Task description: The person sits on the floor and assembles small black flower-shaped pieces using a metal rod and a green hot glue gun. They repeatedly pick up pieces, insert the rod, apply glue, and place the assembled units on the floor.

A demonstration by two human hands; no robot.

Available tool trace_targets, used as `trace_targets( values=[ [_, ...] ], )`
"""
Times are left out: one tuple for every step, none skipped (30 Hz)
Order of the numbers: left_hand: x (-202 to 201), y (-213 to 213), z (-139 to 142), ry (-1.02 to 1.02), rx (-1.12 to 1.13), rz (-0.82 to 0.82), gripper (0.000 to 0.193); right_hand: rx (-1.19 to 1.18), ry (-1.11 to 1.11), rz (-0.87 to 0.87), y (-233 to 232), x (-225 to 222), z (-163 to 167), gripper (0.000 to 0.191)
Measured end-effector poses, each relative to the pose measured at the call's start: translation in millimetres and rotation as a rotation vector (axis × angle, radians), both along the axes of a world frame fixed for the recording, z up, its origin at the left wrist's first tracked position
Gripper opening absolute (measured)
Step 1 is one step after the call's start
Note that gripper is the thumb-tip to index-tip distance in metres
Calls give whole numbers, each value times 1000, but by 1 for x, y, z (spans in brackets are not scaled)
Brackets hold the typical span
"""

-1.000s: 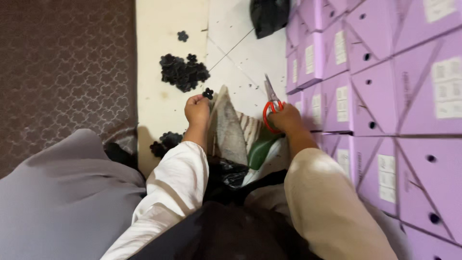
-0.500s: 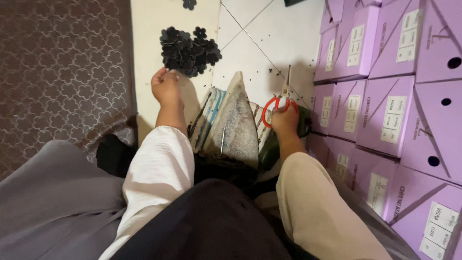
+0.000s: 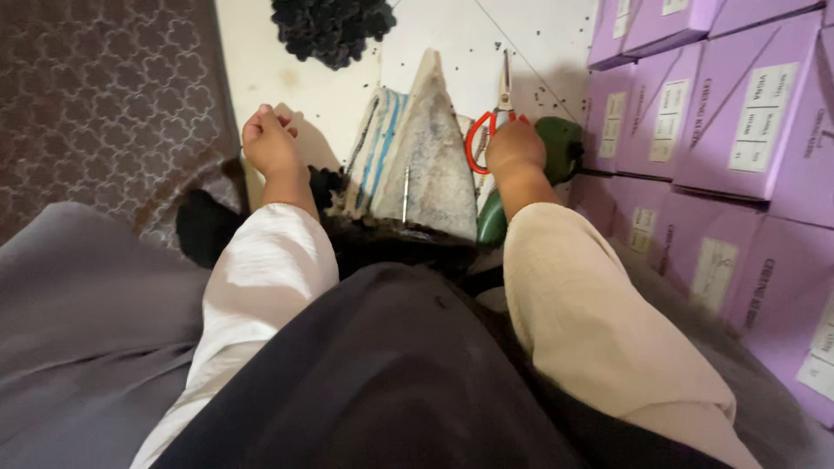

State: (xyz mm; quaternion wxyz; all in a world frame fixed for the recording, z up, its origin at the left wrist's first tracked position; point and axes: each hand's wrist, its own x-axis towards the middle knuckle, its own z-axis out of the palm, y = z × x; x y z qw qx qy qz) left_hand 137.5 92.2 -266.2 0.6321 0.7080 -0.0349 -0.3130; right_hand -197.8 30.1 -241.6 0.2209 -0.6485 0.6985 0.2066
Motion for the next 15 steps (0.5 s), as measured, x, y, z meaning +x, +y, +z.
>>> trace_targets(
  values=[
    [8, 8, 0, -27, -6, 7, 19, -17, -39, -115, 2, 3, 5, 32],
    [15, 17, 1, -54, -10, 14, 18, -47, -102, -159, 6, 5, 10, 37],
    [20, 31, 1, -280, 42, -73, 18, -74, -164, -203, 11, 4, 14, 43],
    [22, 49, -1, -503, 93, -164, 18, -102, -225, -249, 16, 4, 16, 51],
    [20, 63, -2, -723, 138, -257, 18, -101, -213, -240, 20, 4, 17, 54],
    [15, 76, -2, -847, 195, -315, 20, -104, -200, -232, 22, 3, 18, 59],
    [9, 89, -1, -971, 251, -372, 21, -109, -186, -226, 23, 2, 18, 66],
    [3, 102, 1, -1016, 277, -452, 24, -162, -226, -225, 24, 1, 18, 69],
    [-2, 111, 3, -1059, 303, -535, 29, -213, -262, -227, 23, 0, 17, 72],
    [-7, 116, 4, -1084, 308, -584, 35, -262, -297, -225, 21, -1, 17, 76],
    [-11, 121, 5, -1108, 319, -629, 43, -324, -353, -288, 20, -2, 17, 73],
    [-14, 123, 6, -1132, 331, -669, 51, -386, -413, -344, 16, -2, 17, 70],
    [-14, 120, 7, -1079, 365, -686, 52, -455, -475, -397, 10, -2, 18, 67],
    [-15, 118, 8, -1025, 402, -703, 53, -549, -520, -348, 3, -5, 20, 64],
    [-14, 117, 9, -968, 448, -720, 55, -632, -568, -294, -2, -10, 23, 61]
  ],
)
